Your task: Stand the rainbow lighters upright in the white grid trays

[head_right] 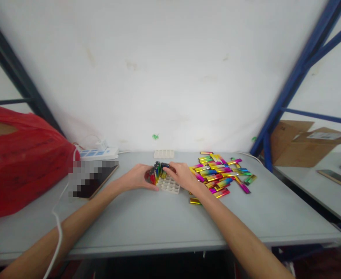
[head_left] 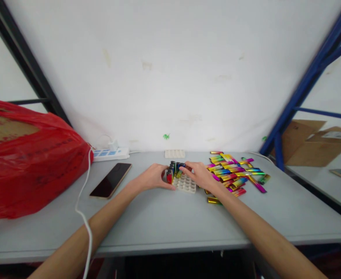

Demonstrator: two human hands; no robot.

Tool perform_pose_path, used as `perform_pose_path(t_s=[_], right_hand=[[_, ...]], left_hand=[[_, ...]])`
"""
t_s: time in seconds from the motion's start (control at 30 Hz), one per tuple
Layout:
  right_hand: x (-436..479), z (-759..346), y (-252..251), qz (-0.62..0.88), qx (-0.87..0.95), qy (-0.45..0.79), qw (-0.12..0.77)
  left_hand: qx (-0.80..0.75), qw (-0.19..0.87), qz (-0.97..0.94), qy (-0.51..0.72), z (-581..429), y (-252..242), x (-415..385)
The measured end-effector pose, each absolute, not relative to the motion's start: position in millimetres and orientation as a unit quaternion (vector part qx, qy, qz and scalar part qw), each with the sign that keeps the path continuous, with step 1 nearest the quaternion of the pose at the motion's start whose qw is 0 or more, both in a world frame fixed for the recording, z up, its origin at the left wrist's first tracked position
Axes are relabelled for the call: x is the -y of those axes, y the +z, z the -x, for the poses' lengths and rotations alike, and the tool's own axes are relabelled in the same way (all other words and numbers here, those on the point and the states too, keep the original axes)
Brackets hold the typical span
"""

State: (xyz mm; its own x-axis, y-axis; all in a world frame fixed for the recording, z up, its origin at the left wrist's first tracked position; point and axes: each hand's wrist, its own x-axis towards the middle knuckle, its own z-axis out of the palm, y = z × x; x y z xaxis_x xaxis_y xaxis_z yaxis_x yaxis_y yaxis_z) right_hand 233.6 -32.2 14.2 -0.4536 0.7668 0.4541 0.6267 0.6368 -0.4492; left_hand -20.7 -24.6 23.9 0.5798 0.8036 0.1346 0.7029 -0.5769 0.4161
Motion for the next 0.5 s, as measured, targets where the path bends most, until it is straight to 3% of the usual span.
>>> perform_pose_path(t_s=[0.5], right_hand=[[46.6,-217.9,25.4,0.473,0.862,-0.021,0.178]], left_hand=[[-0.45,0.166,-0.864,0.151,22.0,23.9,24.1]])
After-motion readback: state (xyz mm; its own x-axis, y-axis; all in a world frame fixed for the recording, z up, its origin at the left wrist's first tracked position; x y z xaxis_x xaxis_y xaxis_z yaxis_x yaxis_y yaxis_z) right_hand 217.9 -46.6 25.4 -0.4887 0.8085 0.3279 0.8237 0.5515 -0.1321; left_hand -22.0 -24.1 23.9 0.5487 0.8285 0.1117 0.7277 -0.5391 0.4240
